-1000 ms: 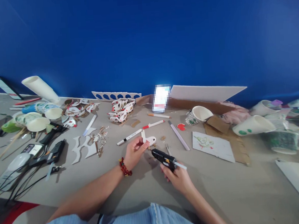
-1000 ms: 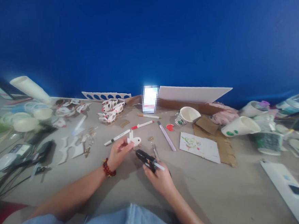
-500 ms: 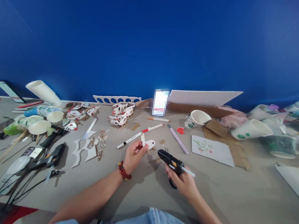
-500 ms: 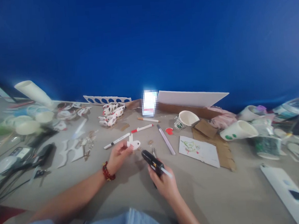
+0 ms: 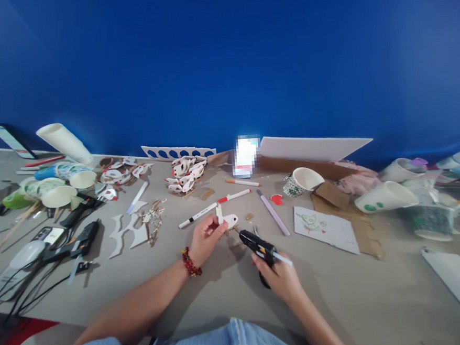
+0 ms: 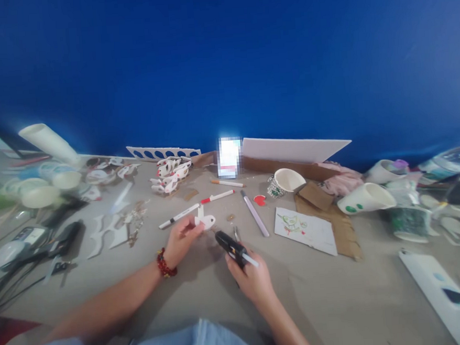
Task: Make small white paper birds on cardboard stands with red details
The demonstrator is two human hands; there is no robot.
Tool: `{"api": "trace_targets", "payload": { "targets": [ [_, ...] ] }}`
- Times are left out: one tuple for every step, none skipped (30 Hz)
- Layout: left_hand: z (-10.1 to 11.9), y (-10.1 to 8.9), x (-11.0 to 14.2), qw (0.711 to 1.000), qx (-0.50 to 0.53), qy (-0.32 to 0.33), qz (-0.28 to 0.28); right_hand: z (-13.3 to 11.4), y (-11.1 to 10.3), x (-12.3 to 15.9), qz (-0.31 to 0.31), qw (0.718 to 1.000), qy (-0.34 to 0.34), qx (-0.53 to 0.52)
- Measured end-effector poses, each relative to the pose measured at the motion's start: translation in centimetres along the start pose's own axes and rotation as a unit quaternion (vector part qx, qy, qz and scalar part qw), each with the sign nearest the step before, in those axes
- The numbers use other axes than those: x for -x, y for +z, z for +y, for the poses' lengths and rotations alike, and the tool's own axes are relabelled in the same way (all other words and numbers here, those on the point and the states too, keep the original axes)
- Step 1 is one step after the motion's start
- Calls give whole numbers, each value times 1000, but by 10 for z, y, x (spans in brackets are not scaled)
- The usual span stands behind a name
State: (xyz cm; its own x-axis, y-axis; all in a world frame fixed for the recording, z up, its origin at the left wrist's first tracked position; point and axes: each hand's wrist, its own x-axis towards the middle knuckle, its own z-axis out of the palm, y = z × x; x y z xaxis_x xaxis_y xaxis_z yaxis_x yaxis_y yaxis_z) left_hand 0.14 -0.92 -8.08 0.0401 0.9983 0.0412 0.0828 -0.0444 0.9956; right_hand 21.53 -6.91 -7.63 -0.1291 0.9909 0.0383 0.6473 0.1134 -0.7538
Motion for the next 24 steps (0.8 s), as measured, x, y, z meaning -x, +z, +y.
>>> {"api": "trace_targets", "payload": {
  "targets": [
    [0, 0, 0, 1000, -1, 0, 0, 0, 0, 0, 0, 1000, -2, 5],
    [0, 0, 0, 1000, -1, 1, -1, 0, 0, 0, 1, 1000, -2, 10],
    [0, 0, 0, 1000, -1, 1, -2, 0, 0, -1, 2, 1000, -3, 15],
    [0, 0, 0, 1000, 0, 3, -3, 0, 0, -1, 4, 1000, -3, 20],
    [0, 0, 0, 1000, 0, 5, -3, 0, -1, -1, 5, 1000, -4, 24],
    [0, 0, 0, 1000, 0, 6, -5, -1, -1, -1, 6, 1000, -6, 28],
    [-1, 0, 0, 1000, -1, 6, -6, -1, -1, -2, 6, 999, -8, 31],
    [-1, 0, 0, 1000, -3, 7, -6, -1, -1, -2, 5, 999, -10, 32],
    [-1, 0, 0, 1000, -5, 6, -6, -1, -1, -2, 5, 999, -10, 32],
    [-2, 0, 0, 1000, -7, 5, -5, -1, -1, -2, 6, 999, -8, 31],
    [-2, 0, 0, 1000, -8, 5, -4, -2, -1, -2, 7, 1000, -5, 30],
    [-3, -1, 0, 1000, -8, 5, -4, -2, -1, -2, 8, 1000, -1, 30],
    [-3, -1, 0, 1000, -5, 6, -6, -2, -1, -2, 9, 1000, 1, 30],
    [-4, -1, 0, 1000, -3, 7, -9, -2, -1, -2, 10, 999, 2, 31],
    [-4, -1, 0, 1000, -1, 8, -11, -2, -2, -2, 10, 999, 0, 32],
    [-4, -1, 0, 1000, -2, 10, -10, -2, -2, -2, 9, 999, -2, 33],
    [-4, -1, 0, 1000, -4, 11, -8, -2, -2, -2, 8, 999, -4, 32],
    [-4, -1, 0, 1000, -6, 12, -4, -1, -1, -3, 7, 999, -4, 31],
    [-4, -1, 0, 1000, -7, 12, -2, -1, -1, -3, 7, 1000, -2, 30],
    [-3, -1, 0, 1000, -7, 11, -1, -1, -1, -3, 7, 1000, 2, 29],
    [-3, -1, 0, 1000, -5, 9, 0, 0, -1, -3, 6, 1000, 6, 30],
    [-3, 0, 0, 1000, -4, 8, 0, 0, 0, -3, 5, 999, 9, 30],
    [-3, 0, 0, 1000, -3, 7, 1, 0, 0, -2, 3, 999, 11, 31],
    [-3, 0, 0, 1000, -3, 8, 2, 1, 0, -2, 1, 999, 11, 31]
  ]
}}
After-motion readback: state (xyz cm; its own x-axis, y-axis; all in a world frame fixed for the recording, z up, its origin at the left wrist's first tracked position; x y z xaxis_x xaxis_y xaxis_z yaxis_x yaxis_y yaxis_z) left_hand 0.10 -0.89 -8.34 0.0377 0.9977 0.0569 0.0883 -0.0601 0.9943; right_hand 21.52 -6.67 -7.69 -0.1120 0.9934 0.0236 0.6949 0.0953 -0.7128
